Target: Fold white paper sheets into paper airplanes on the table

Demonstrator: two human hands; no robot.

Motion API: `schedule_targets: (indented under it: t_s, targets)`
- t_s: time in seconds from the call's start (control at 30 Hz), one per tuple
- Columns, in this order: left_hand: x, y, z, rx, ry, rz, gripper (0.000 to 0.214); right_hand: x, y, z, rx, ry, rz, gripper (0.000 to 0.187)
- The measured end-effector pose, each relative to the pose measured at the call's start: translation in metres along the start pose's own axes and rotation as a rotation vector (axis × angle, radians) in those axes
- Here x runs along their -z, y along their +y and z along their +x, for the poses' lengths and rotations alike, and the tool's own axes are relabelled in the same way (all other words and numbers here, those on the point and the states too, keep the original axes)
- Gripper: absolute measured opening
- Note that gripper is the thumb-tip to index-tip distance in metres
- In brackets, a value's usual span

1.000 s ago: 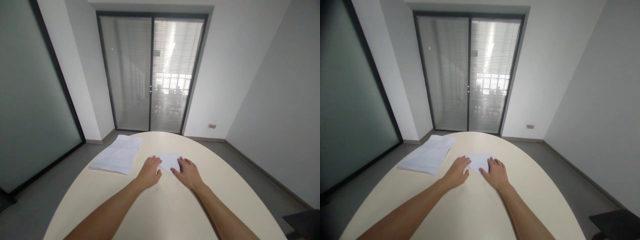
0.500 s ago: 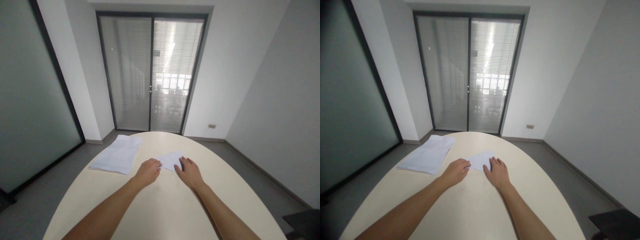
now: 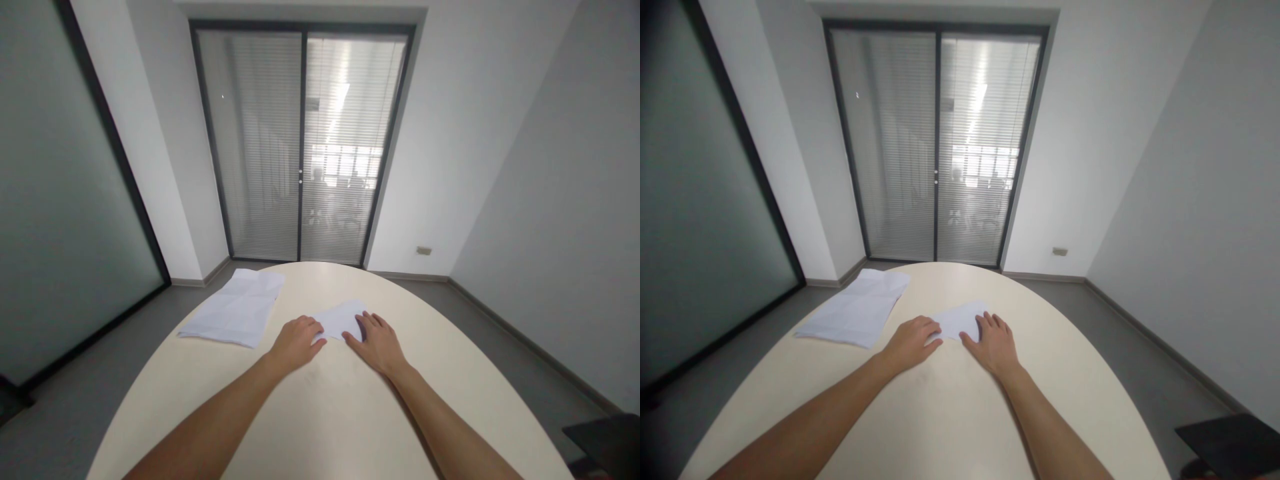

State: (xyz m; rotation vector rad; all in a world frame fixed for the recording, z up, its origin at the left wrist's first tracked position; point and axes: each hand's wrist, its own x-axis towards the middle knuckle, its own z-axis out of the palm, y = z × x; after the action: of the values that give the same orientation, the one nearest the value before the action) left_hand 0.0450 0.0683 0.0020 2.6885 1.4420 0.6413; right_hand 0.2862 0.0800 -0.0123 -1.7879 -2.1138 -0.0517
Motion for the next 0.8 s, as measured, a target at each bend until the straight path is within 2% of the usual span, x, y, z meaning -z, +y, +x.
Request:
schedule_targets:
  t_s: [0.07, 0.37, 0.6, 0.8]
  targets:
    - [-0.0008, -0.0006, -0.0001, 0.002, -0.005, -0.008, 0.021, 0.0011, -0.0008, -0.0004, -0.005, -0.012, -0.004, 0.072]
    - [-0.0007, 0.0040, -0.0002, -0.011, -0.053, 0.002, 0.018, -0.0016, 0.0004, -0.0007, -0.019, 0.000, -0.018, 0.065]
    - [0.0002, 0.0043, 0.0000, 0.027, -0.036, -0.007, 0.025, 0.0020, -0.0010, -0.0008, -0.011, -0.042, -0.020, 0.070]
    - [0.0002, 0.0089, 0.0005, 0.023, -0.052, 0.023, 0.020, 0.0007, -0.0011, 0.0006, 0.030, -0.053, 0.001, 0.072]
